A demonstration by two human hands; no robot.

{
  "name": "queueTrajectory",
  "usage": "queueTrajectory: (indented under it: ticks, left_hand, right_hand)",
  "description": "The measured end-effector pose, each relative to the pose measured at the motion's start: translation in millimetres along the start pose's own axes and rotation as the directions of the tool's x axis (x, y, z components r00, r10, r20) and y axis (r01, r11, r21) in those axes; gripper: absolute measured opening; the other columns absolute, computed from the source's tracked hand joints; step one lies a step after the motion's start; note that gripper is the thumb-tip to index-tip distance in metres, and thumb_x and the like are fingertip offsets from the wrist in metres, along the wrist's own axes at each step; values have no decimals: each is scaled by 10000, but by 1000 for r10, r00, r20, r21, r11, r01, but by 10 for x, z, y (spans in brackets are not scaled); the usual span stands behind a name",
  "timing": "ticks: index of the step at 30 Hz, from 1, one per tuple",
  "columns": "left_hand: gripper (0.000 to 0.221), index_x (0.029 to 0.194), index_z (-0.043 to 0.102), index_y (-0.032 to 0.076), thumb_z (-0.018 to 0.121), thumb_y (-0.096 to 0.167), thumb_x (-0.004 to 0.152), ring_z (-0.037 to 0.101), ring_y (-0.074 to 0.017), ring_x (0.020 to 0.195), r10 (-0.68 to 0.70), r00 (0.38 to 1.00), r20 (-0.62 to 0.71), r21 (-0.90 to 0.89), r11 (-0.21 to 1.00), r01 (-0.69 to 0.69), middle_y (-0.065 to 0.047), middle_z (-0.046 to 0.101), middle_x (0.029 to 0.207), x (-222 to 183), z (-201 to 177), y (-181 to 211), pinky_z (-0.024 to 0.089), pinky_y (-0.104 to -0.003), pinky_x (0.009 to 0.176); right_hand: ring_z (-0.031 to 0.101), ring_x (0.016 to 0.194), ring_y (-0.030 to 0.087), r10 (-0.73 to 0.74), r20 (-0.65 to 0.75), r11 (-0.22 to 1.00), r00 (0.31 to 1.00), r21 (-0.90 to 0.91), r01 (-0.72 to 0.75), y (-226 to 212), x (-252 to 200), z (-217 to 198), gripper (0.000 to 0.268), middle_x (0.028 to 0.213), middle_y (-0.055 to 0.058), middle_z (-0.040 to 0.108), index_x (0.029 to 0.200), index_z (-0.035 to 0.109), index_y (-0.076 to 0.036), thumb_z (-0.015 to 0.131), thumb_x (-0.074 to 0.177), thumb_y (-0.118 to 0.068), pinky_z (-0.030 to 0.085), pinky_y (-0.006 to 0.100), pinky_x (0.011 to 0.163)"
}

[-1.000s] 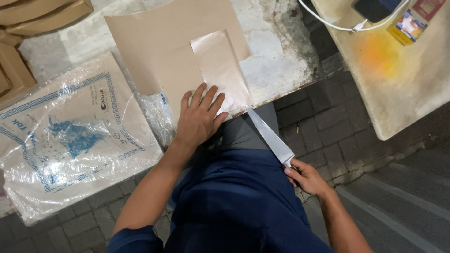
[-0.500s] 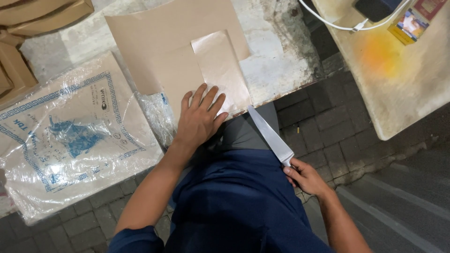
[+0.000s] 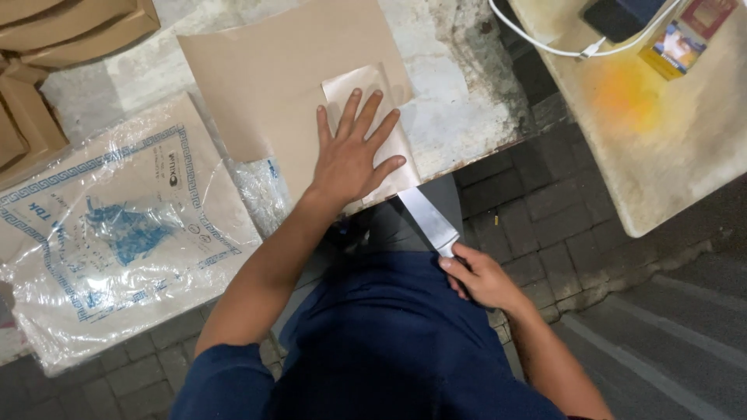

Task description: Assembling cardboard food containers and cutting paper liners using a knife in a bakery production area.

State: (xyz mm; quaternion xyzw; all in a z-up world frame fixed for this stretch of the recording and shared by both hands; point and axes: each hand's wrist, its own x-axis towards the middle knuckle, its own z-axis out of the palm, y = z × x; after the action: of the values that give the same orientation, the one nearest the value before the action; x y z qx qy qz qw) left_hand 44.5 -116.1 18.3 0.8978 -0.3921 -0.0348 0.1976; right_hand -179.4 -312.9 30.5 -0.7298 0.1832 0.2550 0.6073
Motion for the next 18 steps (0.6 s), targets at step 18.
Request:
queueTrajectory:
  ticks: [18]
  left_hand:
    - [893,1595,141,148,215,748,938,31,-318,1521,9,987,163,177,983,-38,-46,96,1665,150,109,-8,-7,-716,1143]
  right_hand:
    - [565,344,208,-48,-53,984,997,168,56,-124,583,233,317,423,102,573,736,532,-82,540,1009,-242,471,295,421]
